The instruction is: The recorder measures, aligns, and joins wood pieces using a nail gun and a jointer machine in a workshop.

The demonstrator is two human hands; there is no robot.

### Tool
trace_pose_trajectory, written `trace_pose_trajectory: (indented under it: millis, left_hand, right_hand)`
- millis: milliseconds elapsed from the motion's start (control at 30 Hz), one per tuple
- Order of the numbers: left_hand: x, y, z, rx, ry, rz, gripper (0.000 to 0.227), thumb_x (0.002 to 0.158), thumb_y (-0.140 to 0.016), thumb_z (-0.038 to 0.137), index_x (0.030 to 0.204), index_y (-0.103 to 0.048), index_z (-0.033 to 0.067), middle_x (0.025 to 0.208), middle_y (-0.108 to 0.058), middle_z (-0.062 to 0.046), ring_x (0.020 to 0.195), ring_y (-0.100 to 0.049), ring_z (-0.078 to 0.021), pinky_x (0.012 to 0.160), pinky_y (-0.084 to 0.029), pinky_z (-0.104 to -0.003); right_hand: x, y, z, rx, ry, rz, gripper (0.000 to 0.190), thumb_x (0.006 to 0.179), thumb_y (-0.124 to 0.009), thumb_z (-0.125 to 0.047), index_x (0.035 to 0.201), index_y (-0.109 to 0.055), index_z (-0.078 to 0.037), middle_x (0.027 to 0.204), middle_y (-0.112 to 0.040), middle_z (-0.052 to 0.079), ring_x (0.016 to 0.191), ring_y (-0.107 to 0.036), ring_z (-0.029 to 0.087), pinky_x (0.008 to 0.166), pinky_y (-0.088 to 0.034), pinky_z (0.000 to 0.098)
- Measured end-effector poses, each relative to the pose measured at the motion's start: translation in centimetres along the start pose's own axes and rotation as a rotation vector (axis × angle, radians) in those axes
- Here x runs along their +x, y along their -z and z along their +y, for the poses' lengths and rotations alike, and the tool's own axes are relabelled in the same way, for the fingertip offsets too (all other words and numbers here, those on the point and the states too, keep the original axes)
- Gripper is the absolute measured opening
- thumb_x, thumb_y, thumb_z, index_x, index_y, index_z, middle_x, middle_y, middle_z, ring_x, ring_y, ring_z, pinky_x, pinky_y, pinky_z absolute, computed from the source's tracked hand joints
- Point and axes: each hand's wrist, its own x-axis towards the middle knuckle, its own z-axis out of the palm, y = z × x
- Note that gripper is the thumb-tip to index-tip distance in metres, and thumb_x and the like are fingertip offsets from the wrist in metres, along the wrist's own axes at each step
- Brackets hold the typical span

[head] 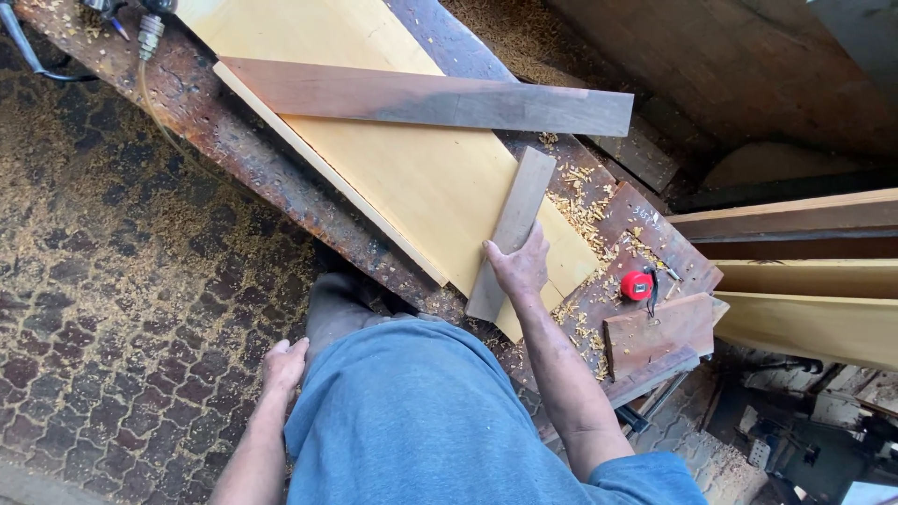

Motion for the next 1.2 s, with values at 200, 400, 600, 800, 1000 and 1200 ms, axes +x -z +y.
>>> trace_pose_trajectory:
  millis: [200,400,600,800,1000,1200]
  left_hand:
    - [-1.4,0.7,1.9,0.032,0.025,0.000,0.050,0.092,-0.070,0.036,0.127,-0.068,0.0000,0.133,-0.070,-0.016,0.121,-0.066,-0.0316,0.102,-0.050,-0.043]
    - [-1.2,0.6,1.7,0.035,0.031,-0.020,0.051,0.094,-0.069,0.036,0.127,-0.069,-0.0030,0.134,-0.071,-0.017,0.122,-0.067,-0.0322,0.103,-0.051,-0.044]
    - [-0.2,0.3,0.9,0.008,0.005,-0.003,0.059,0.092,-0.071,0.035,0.139,-0.060,0.0001,0.137,-0.066,-0.017,0.125,-0.062,-0.0309,0.105,-0.048,-0.042]
    - [-0.8,0.5,1.4,-0.005,0.019,-0.047,0.055,0.094,-0.068,0.034,0.133,-0.067,-0.0047,0.138,-0.070,-0.017,0.126,-0.066,-0.0303,0.107,-0.051,-0.042]
    - [0.0,0.2,0.6,0.045,-0.009,0.014,0.065,0.092,-0.070,0.037,0.143,-0.055,0.0002,0.140,-0.064,-0.017,0.130,-0.059,-0.0312,0.108,-0.045,-0.041]
    - [1.2,-0.3,-0.9,0.041,-0.051,0.054,0.063,0.093,-0.073,0.038,0.141,-0.058,-0.0002,0.138,-0.062,-0.023,0.125,-0.061,-0.0344,0.103,-0.048,-0.042]
  right_hand:
    - [0.0,0.0,0.1,0.028,0.021,0.008,0.109,0.072,-0.084,-0.049,0.155,-0.027,-0.009,0.136,-0.048,0.020,0.124,-0.056,0.036,0.101,-0.049,0.0527]
    - [-0.1,0.2,-0.4,0.004,0.018,-0.001,0.111,0.070,-0.087,-0.051,0.154,-0.027,-0.010,0.135,-0.048,0.019,0.123,-0.057,0.035,0.099,-0.050,0.0519]
    - [0.0,0.2,-0.2,-0.005,0.020,-0.011,0.110,0.071,-0.086,-0.052,0.154,-0.027,-0.011,0.134,-0.048,0.018,0.121,-0.057,0.034,0.098,-0.050,0.0517]
    - [0.8,-0.5,-0.2,0.044,0.032,0.008,0.113,0.072,-0.085,-0.051,0.156,-0.024,-0.006,0.140,-0.046,0.022,0.126,-0.055,0.037,0.102,-0.048,0.0519]
    - [1.7,-0.5,-2.1,0.113,-0.012,0.014,0.119,0.071,-0.085,-0.052,0.157,-0.019,-0.002,0.145,-0.044,0.026,0.131,-0.052,0.038,0.106,-0.045,0.0522]
    - [2.2,-1.4,-1.3,0.162,-0.002,0.076,0.117,0.072,-0.086,-0.051,0.156,-0.022,0.001,0.145,-0.046,0.028,0.131,-0.052,0.040,0.108,-0.044,0.0504]
